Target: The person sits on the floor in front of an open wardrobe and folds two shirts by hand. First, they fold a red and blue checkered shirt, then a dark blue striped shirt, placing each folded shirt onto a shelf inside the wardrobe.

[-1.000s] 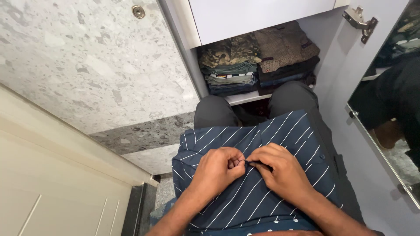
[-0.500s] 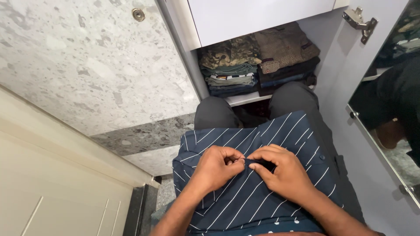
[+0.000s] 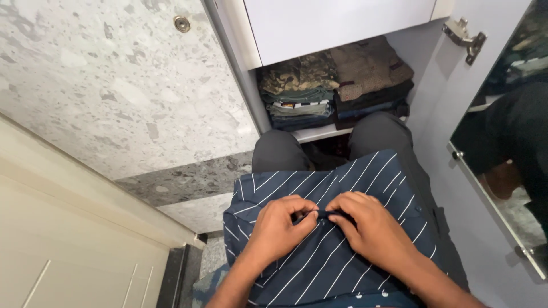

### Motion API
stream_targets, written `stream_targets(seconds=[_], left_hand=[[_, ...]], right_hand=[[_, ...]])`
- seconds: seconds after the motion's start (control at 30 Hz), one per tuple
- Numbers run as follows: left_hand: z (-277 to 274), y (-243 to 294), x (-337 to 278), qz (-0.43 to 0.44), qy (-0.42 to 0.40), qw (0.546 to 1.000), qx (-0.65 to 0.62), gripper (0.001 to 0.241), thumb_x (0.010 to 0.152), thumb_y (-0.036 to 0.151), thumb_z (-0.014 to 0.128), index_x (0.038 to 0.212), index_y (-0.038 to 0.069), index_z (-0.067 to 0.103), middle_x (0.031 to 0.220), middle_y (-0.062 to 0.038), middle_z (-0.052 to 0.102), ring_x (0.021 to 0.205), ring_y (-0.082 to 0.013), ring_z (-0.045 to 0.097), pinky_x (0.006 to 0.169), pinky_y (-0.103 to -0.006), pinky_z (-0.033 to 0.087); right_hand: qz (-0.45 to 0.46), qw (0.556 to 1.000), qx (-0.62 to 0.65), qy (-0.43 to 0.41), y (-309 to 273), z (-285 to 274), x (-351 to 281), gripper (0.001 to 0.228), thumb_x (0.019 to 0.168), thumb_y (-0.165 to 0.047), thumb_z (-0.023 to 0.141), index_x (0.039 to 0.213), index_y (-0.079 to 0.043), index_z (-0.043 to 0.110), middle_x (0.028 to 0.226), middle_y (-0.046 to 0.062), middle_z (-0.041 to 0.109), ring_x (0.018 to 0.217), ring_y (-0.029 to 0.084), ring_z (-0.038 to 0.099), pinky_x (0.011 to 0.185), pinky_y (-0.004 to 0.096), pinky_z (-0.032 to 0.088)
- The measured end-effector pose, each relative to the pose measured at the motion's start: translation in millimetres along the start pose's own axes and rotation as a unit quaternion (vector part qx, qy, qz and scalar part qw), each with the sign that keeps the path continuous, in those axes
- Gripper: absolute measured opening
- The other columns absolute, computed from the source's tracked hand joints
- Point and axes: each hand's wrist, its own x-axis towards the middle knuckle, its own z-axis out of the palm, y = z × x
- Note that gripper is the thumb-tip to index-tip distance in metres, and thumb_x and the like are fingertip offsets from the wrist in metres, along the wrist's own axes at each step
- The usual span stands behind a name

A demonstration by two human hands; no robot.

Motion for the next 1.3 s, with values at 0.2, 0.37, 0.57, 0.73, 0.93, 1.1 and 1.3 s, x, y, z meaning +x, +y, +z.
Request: stream_targets(seconds=[0.2, 0.37, 0.57, 0.73, 0.93, 1.1, 1.3], left_hand=[[-3, 11, -2, -0.022, 0.017, 0.999, -0.034, 0.018, 0.085, 0.019, 0.075, 0.097, 0.006, 0.078, 0.083, -0.006, 0.076, 0.070, -0.0166, 0.072, 0.064, -0.0297, 0.055], [13, 36, -1, 0.121, -0.004, 0.987, 0.108, 0.035, 0.072, 0.023, 0.085, 0.102, 0.007, 0.076, 0.094, -0.008, 0.075, 0.090, -0.0268, 0.070, 0.080, -0.0384, 0.053], [57, 11, 25, 0.261, 0.001, 0.951, 0.165, 0.029, 0.075, 0.022, 0.082, 0.098, 0.006, 0.073, 0.090, -0.008, 0.068, 0.093, -0.0292, 0.068, 0.080, -0.0426, 0.051], [59, -2, 29, 0.280, -0.007, 0.956, 0.087, 0.013, 0.087, 0.015, 0.075, 0.096, 0.007, 0.076, 0.087, -0.005, 0.070, 0.088, -0.0256, 0.068, 0.079, -0.0393, 0.054], [53, 11, 19, 0.304, 0.039, 0.951, 0.047, 0.012, 0.087, 0.011, 0.073, 0.097, 0.006, 0.075, 0.091, -0.004, 0.070, 0.087, -0.0242, 0.068, 0.079, -0.0361, 0.056], [50, 16, 19, 0.281, 0.066, 0.957, 0.032, 0.009, 0.086, 0.012, 0.074, 0.093, 0.008, 0.077, 0.087, -0.002, 0.072, 0.083, -0.0226, 0.068, 0.075, -0.0350, 0.056], [54, 13, 23, 0.286, 0.056, 0.956, 0.038, 0.012, 0.086, 0.014, 0.076, 0.095, 0.007, 0.076, 0.091, -0.003, 0.072, 0.088, -0.0235, 0.068, 0.079, -0.0360, 0.055]], right_hand=[[-0.034, 0.981, -0.191, 0.018, 0, -43, -14, 0.032, 0.071, -0.025, 0.079, 0.100, -0.011, 0.076, 0.110, 0.003, 0.072, 0.104, 0.026, 0.063, 0.095, 0.043, 0.043], [-0.015, 0.977, -0.211, 0.033, 12, -40, -27, 0.027, 0.070, -0.025, 0.080, 0.094, -0.013, 0.079, 0.111, 0.001, 0.072, 0.107, 0.025, 0.061, 0.099, 0.044, 0.040], [-0.039, 0.975, -0.194, 0.099, 25, -27, -33, 0.012, 0.077, -0.021, 0.076, 0.087, -0.013, 0.078, 0.100, -0.003, 0.074, 0.102, 0.021, 0.064, 0.099, 0.042, 0.042], [-0.051, 0.976, -0.191, 0.093, 22, -34, -31, 0.013, 0.077, -0.021, 0.077, 0.087, -0.012, 0.077, 0.102, -0.003, 0.073, 0.103, 0.022, 0.064, 0.099, 0.043, 0.041], [0.045, 0.971, -0.217, 0.091, -2, -30, -31, 0.017, 0.076, -0.020, 0.078, 0.091, -0.014, 0.079, 0.101, -0.002, 0.070, 0.104, 0.022, 0.062, 0.094, 0.042, 0.041], [0.095, 0.963, -0.229, 0.105, -7, -29, -30, 0.014, 0.077, -0.022, 0.080, 0.090, -0.016, 0.080, 0.090, -0.002, 0.067, 0.097, 0.021, 0.062, 0.091, 0.043, 0.040], [0.012, 0.967, -0.213, 0.141, 18, -22, -36, 0.011, 0.076, -0.019, 0.078, 0.086, -0.015, 0.078, 0.086, -0.003, 0.065, 0.095, 0.021, 0.061, 0.093, 0.043, 0.040]])
